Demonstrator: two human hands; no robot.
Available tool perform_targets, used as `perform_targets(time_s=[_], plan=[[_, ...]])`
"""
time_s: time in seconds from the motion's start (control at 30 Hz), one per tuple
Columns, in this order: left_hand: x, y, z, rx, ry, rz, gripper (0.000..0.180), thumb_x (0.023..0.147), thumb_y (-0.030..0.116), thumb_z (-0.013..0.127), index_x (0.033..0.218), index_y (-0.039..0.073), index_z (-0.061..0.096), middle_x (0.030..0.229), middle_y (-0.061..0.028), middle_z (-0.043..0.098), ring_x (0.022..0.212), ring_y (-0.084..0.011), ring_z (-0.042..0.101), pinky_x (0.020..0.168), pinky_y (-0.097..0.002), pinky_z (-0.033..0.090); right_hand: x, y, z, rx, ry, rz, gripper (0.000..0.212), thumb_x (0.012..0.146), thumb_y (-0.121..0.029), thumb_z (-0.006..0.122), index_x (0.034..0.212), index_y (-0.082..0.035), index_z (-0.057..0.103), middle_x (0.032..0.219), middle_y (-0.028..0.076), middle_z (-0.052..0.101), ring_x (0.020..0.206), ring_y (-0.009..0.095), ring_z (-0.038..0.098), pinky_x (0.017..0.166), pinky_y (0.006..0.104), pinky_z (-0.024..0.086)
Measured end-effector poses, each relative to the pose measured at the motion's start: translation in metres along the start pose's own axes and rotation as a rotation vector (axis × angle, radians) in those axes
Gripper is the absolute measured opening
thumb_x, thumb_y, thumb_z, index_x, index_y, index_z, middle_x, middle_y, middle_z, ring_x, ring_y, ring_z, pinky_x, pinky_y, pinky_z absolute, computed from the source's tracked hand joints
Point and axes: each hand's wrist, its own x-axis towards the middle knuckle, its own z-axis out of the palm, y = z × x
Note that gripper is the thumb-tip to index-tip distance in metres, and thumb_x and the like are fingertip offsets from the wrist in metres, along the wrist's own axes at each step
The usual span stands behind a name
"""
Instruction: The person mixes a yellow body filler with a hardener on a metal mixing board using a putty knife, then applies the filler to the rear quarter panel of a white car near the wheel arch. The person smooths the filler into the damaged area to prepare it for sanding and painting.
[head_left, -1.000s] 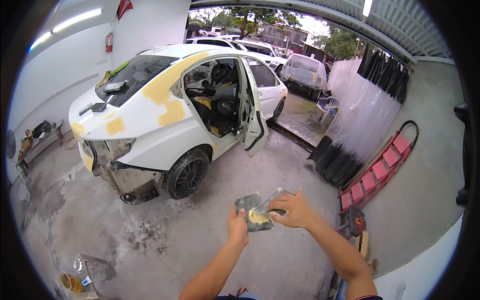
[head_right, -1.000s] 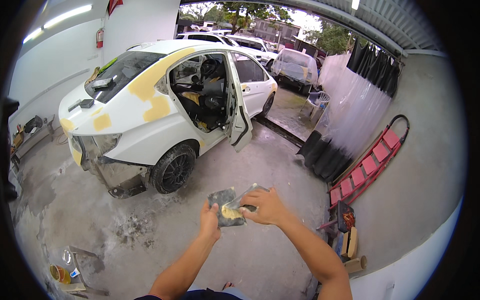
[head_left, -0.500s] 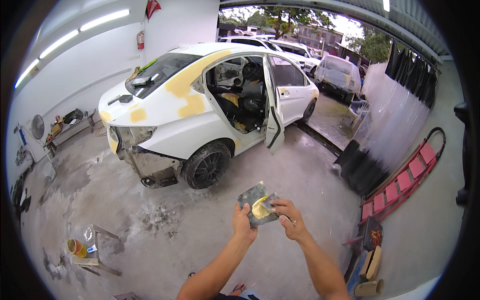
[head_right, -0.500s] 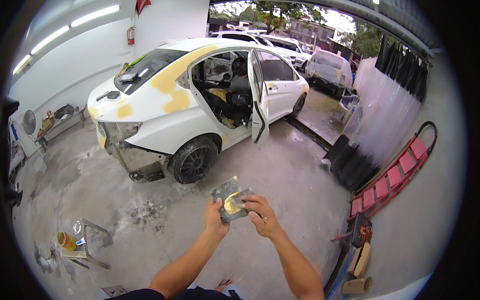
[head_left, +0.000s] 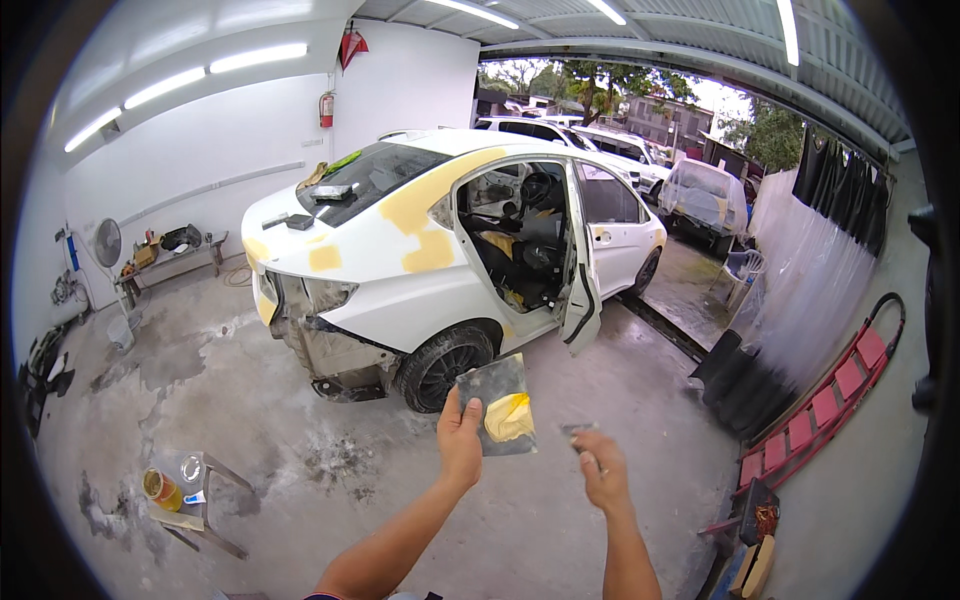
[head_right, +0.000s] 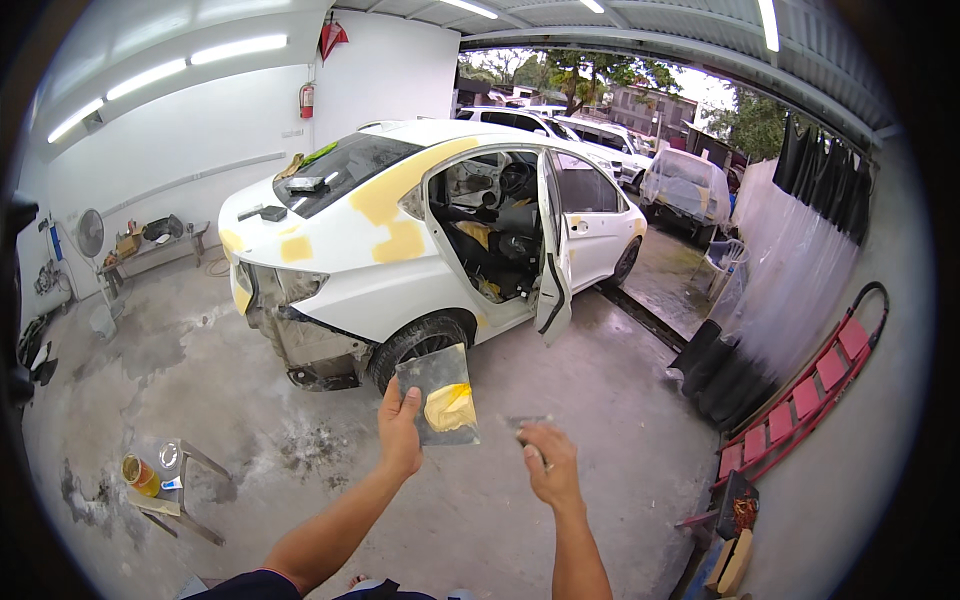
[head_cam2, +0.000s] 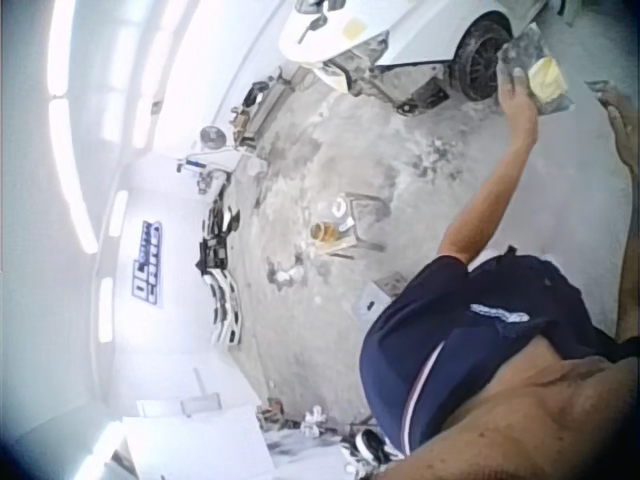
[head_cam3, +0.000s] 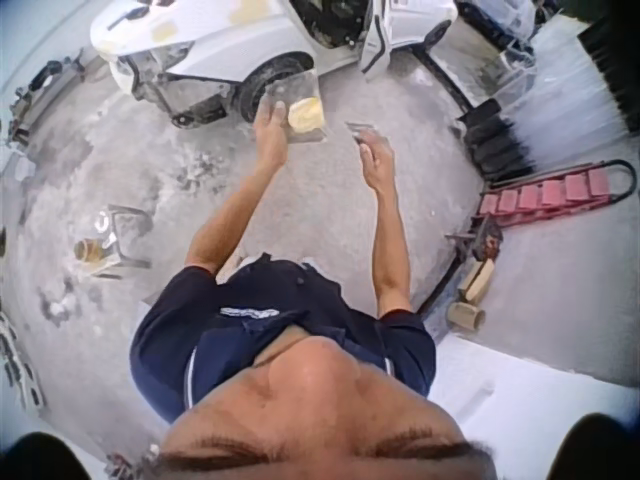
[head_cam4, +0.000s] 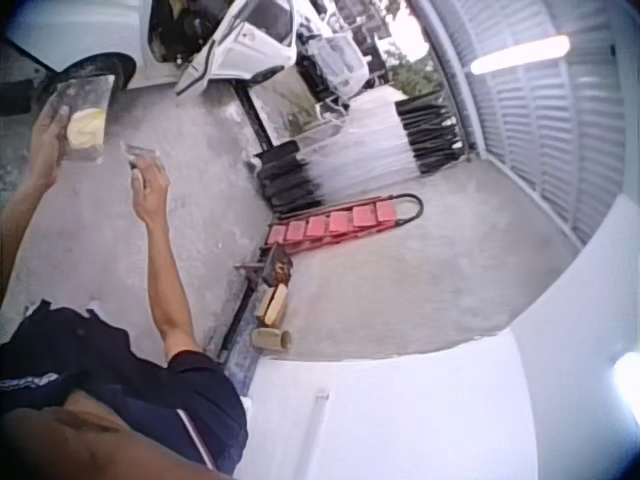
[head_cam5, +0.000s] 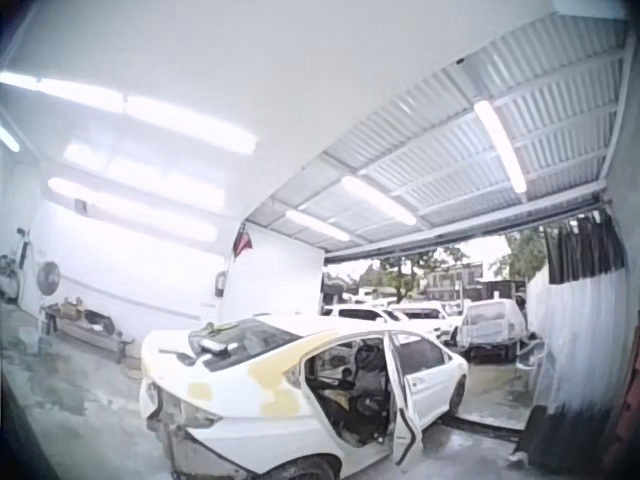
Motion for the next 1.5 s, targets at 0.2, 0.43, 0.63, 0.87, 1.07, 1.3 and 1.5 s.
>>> perform_targets(time_s=[0.2,0.43,0.63,0.87,1.07,1.3,1.5], plan=[[-0.008,0.045,-0.025,0.601,-0.201,0.266,0.04,0.109,0.019,0.051,0.149,0.016,0.054,0.068,-0.0058,0.047,0.064,-0.0096,0.039,0.059,-0.0264,0.039,0.061,-0.067,0.047,-0.228,-0.205,-0.218,0.032,0.082,-0.017,0.067,0.113,-0.024,0.075,0.123,-0.005,0.07,0.121,0.024,0.063,0.099,0.049,0.035],[0.003,0.094,-0.079,0.738,-0.209,0.641,0.036,0.107,0.015,0.051,0.143,0.009,0.058,0.107,-0.0165,0.075,0.078,-0.0207,0.069,0.077,-0.0303,0.055,0.025,-0.064,0.093,-0.023,-0.424,-0.101,0.025,0.084,-0.022,0.066,0.106,-0.023,0.078,0.121,-0.006,0.071,0.12,0.018,0.063,0.098,0.052,0.036],[-0.008,0.069,-0.092,0.081,0.283,0.054,0.044,0.107,0.006,0.047,0.15,0.005,0.043,0.131,-0.0114,0.062,0.116,-0.0216,0.061,0.105,-0.033,0.047,-0.028,-0.048,0.143,1.688,0.309,0.576,0.062,0.101,-0.054,0.051,0.146,-0.011,0.046,0.142,0.011,0.056,0.13,0.035,0.054,0.104,0.0574,0.049],[-0.043,0.003,-0.096,-0.317,0.392,-0.208,0.042,0.108,0.009,0.047,0.15,0.009,0.04,0.135,-0.0071,0.058,0.117,-0.0183,0.058,0.102,-0.0349,0.049,-0.002,-0.066,0.132,0.471,-0.209,0.237,0.05,0.105,-0.044,0.046,0.137,-0.007,0.055,0.14,0.013,0.057,0.129,0.03,0.054,0.105,0.0475,0.046],[-0.017,0.018,-0.086,-0.349,0.493,-0.348,0.049,0.109,0.012,0.048,0.156,0.014,0.033,0.136,-0.0072,0.058,0.122,-0.0206,0.057,0.1,-0.0392,0.053,-0.003,-0.052,0.132,1.083,-0.014,0.711,0.05,0.107,-0.047,0.042,0.133,-0.006,0.056,0.126,0.011,0.063,0.109,0.026,0.064,0.096,0.0435,0.051],[0.028,0.005,-0.109,-0.013,0.276,-0.246,0.05,0.109,0.012,0.046,0.157,0.002,0.035,0.142,-0.0116,0.056,0.125,-0.02,0.056,0.105,-0.033,0.045,0.052,-0.039,0.116,0.063,0.022,0.325,0.029,0.095,-0.034,0.064,0.112,-0.014,0.075,0.122,0.009,0.071,0.112,0.028,0.065,0.099,0.0481,0.049],[0.015,-0.018,-0.106,-0.119,0.358,-0.331,0.044,0.107,0.006,0.044,0.151,0.005,0.044,0.141,-0.0111,0.056,0.121,-0.0208,0.057,0.105,-0.0343,0.045,0.096,-0.058,0.123,-0.246,-0.542,0.092,0.024,0.091,-0.037,0.069,0.104,-0.018,0.076,0.106,-0.001,0.072,0.115,0.026,0.061,0.095,0.0562,0.042]])
